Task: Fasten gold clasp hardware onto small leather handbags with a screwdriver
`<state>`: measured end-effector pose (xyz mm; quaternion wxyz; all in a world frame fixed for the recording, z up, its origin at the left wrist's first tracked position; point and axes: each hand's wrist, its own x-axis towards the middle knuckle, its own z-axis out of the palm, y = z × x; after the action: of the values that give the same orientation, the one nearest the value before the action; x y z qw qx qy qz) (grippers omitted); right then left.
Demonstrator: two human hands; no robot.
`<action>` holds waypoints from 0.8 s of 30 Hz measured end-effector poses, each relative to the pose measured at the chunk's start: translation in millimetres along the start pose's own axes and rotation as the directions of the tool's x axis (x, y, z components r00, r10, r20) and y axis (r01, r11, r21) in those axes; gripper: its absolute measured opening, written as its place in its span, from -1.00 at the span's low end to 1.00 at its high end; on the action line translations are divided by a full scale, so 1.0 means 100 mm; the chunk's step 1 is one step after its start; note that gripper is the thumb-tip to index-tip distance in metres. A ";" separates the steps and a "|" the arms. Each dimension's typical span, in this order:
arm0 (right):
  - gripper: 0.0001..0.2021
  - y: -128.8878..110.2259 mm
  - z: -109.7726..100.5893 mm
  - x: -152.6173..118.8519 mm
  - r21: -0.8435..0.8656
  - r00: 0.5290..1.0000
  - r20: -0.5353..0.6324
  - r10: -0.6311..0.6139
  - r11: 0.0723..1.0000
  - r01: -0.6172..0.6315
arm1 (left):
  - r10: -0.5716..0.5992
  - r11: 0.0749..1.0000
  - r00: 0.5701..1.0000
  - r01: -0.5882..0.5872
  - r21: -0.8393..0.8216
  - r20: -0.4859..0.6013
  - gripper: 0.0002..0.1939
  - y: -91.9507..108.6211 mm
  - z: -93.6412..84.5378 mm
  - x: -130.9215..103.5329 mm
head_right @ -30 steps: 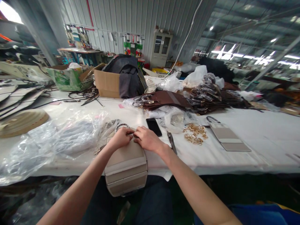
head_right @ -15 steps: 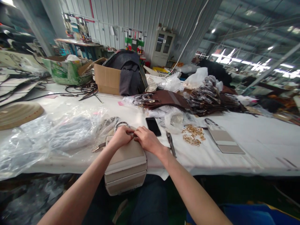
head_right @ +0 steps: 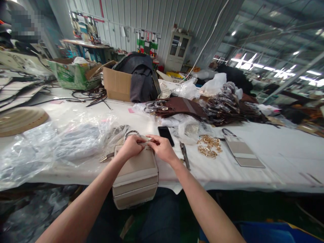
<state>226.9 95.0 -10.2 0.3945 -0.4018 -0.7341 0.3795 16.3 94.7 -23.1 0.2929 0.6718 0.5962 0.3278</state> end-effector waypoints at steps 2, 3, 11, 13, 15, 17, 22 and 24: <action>-0.66 0.06 0.02 0.02 0.095 0.992 0.043 0.117 0.988 -0.120 | 0.002 1.000 1.000 -0.002 0.008 0.010 -0.60 0.00 0.00 0.01; -0.67 0.09 0.03 0.03 0.119 0.986 0.066 0.153 0.980 -0.160 | 0.003 1.000 1.000 -0.003 0.011 0.013 -0.62 0.00 0.00 0.01; -0.80 0.04 0.05 0.07 -0.022 0.993 0.065 0.101 0.995 -0.100 | -0.002 1.000 1.000 0.002 0.012 -0.002 -0.69 -0.01 0.01 0.00; -0.82 -0.01 0.06 0.07 -0.087 0.996 0.079 0.039 0.996 -0.032 | -0.010 1.000 1.000 0.010 0.017 0.004 -0.70 -0.01 0.01 0.00; -0.83 -0.04 0.06 0.07 -0.154 0.995 0.094 -0.027 0.987 0.042 | -0.014 1.000 1.000 0.014 0.022 0.013 -0.70 0.01 0.00 -0.01; -0.82 -0.06 0.07 0.06 -0.201 0.992 0.109 -0.070 0.975 0.091 | -0.014 1.000 1.000 0.013 0.025 0.021 -0.68 0.03 -0.01 -0.02; -0.83 -0.10 0.07 0.00 -0.259 0.989 0.127 -0.080 0.959 0.111 | -0.009 0.999 0.999 0.008 0.031 0.038 -0.66 0.06 -0.04 -0.04; -0.84 -0.11 0.08 -0.02 -0.268 0.988 0.131 -0.076 0.957 0.109 | -0.012 0.999 0.999 0.011 0.039 0.043 -0.67 0.07 -0.04 -0.04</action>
<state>217.6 87.5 -4.3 0.3079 -0.3944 -0.8199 0.2783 17.3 90.2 -15.8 0.2944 0.6808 0.5998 0.3001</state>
